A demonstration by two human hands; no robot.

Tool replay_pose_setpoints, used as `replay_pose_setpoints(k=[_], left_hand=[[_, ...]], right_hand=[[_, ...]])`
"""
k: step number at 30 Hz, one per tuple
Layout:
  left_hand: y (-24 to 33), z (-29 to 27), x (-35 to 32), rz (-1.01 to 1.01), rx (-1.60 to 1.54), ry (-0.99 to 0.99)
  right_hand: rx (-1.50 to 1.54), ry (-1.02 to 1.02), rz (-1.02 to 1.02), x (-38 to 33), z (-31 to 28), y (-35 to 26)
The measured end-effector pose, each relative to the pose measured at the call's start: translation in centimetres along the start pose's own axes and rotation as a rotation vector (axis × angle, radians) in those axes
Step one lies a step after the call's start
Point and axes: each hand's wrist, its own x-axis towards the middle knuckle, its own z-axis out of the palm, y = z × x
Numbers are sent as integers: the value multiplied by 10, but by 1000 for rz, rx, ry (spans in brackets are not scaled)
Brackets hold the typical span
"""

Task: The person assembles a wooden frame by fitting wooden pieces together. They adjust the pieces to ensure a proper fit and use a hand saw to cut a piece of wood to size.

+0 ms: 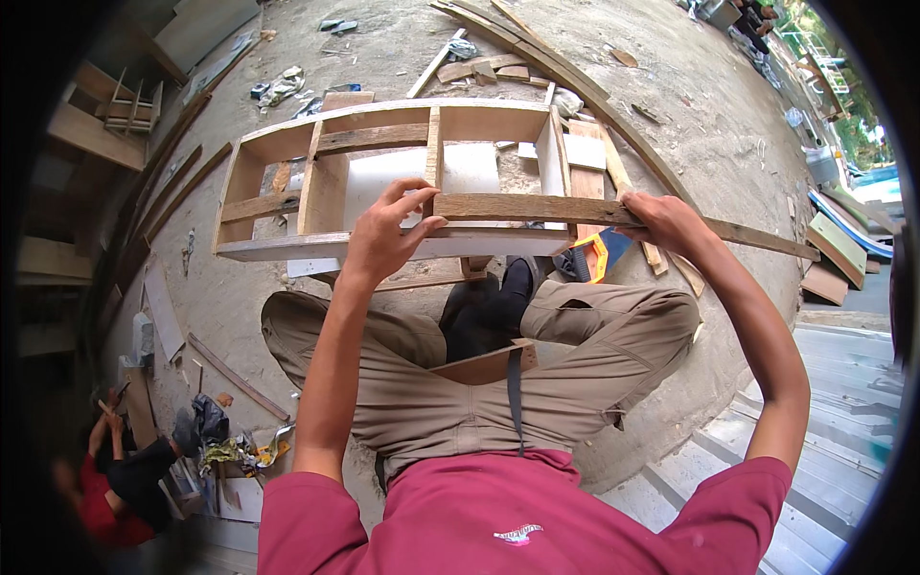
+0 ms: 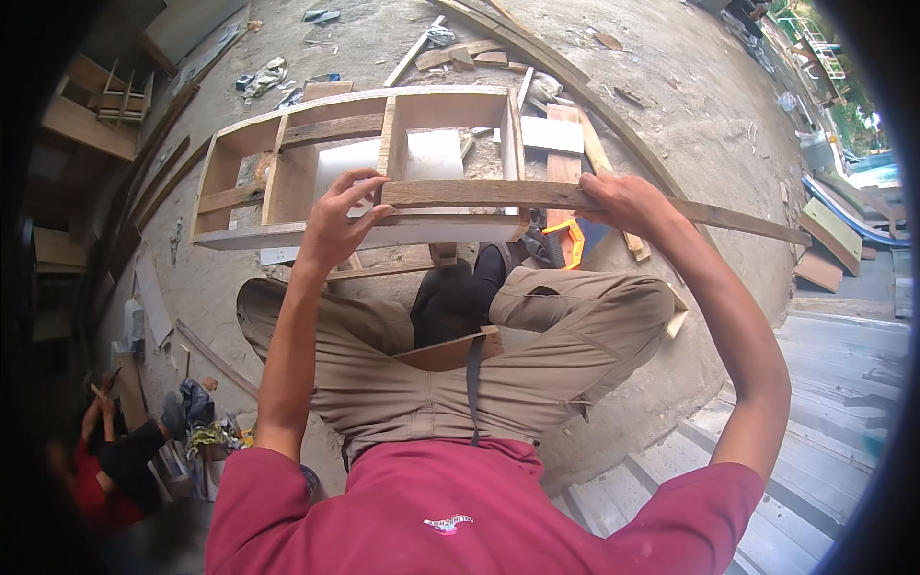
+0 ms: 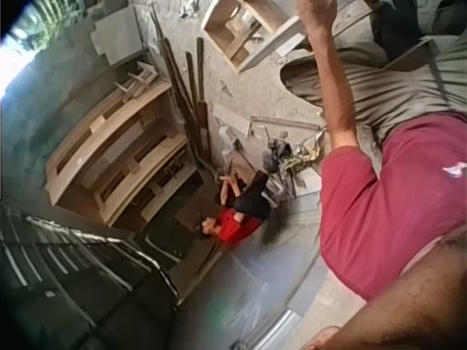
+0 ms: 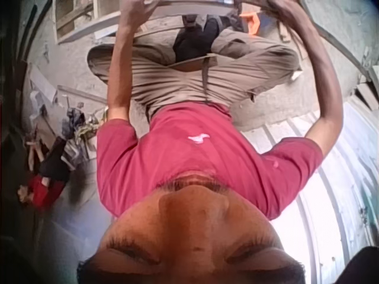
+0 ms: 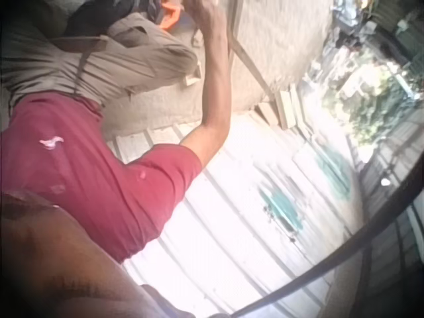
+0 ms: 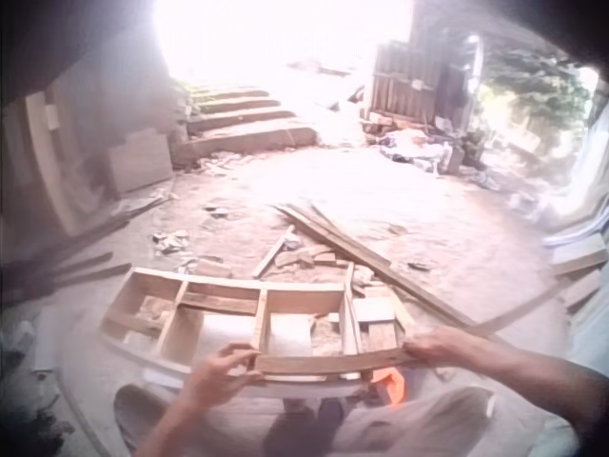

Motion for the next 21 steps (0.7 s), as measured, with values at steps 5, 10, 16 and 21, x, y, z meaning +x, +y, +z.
replay_pose_setpoints(k=[5, 10, 16, 21], left_hand=[[-3, 1, -1, 24, 42, -4], [-3, 1, 0, 15, 50, -22], [0, 0, 0, -15, 8, -36], [-2, -1, -1, -33, -3, -43]], right_hand=[[8, 1, -3, -1, 2, 0], [38, 33, -29, -1, -4, -6], [240, 125, -43, 8, -16, -33], [470, 126, 25, 37, -21, -55]])
